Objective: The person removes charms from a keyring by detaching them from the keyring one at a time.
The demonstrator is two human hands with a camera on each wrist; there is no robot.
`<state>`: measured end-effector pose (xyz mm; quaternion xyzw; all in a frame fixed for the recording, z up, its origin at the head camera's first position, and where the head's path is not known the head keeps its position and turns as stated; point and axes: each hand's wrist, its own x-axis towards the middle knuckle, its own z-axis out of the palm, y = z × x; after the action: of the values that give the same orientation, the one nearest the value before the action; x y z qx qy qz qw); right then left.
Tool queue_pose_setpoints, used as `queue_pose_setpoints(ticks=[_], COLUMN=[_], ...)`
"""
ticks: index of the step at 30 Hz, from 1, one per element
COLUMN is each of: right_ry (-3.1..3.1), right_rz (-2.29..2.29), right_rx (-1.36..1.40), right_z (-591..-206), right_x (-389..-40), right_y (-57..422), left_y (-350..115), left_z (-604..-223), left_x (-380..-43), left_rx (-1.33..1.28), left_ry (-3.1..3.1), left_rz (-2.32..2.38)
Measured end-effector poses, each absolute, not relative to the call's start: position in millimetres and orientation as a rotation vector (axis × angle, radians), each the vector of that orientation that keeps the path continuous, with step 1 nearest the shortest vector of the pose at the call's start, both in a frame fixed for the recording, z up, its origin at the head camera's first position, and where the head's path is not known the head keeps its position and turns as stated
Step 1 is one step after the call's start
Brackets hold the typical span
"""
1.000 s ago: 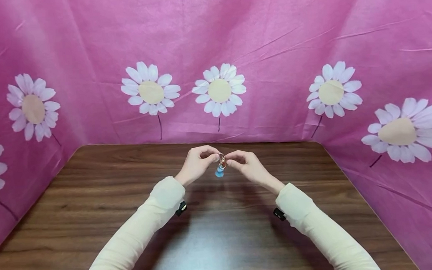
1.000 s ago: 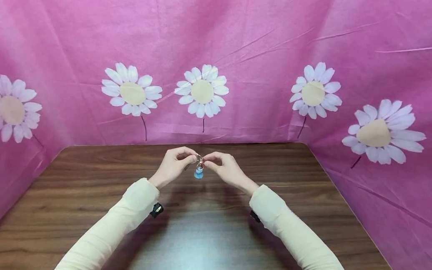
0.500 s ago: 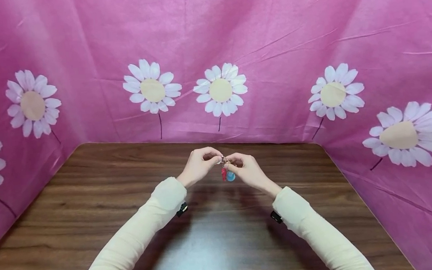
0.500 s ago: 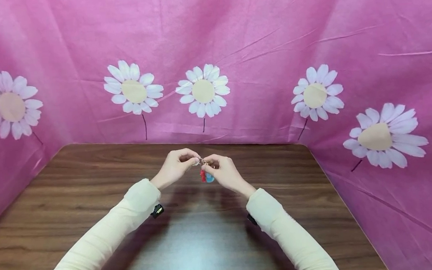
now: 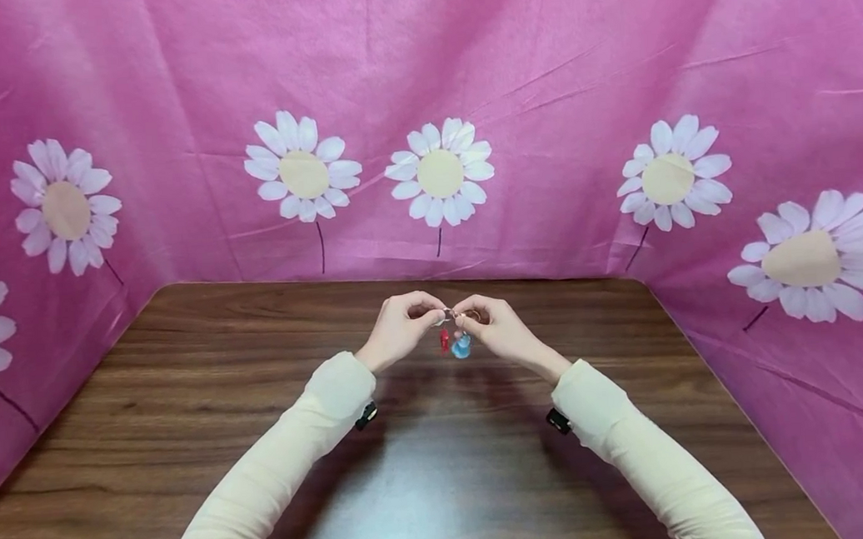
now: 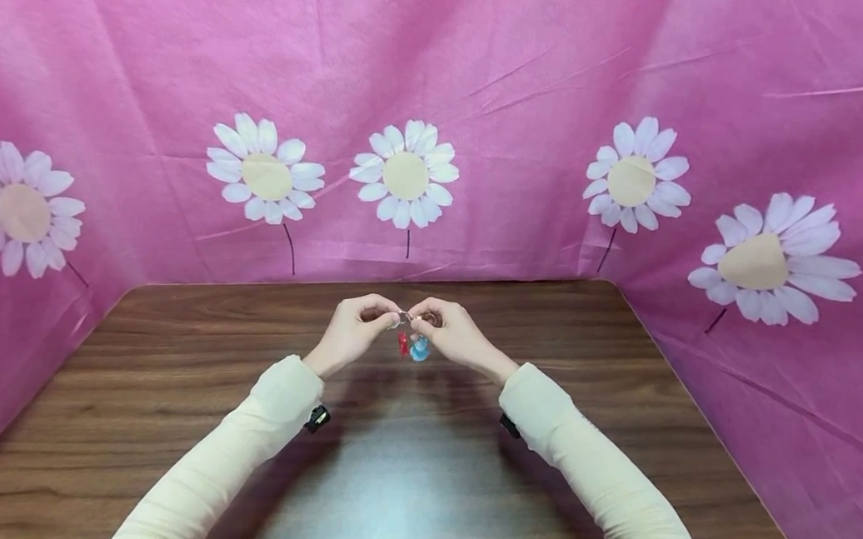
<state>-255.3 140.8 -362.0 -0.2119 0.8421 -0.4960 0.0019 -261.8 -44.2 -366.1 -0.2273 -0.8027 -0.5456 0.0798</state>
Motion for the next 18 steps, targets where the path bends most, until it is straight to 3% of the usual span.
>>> queue_pose_setpoints(ticks=[18], right_ry=[3.076], right_rz=[-1.289], right_rx=[-1.068], right_z=[-364.4], right_x=[-260.7], right_y=[140.0], left_y=[-45.9], left_z=[-372.4], left_x=[-261.5], left_rx=[-0.615], left_ry=[-2.405], left_rz=[-1.913])
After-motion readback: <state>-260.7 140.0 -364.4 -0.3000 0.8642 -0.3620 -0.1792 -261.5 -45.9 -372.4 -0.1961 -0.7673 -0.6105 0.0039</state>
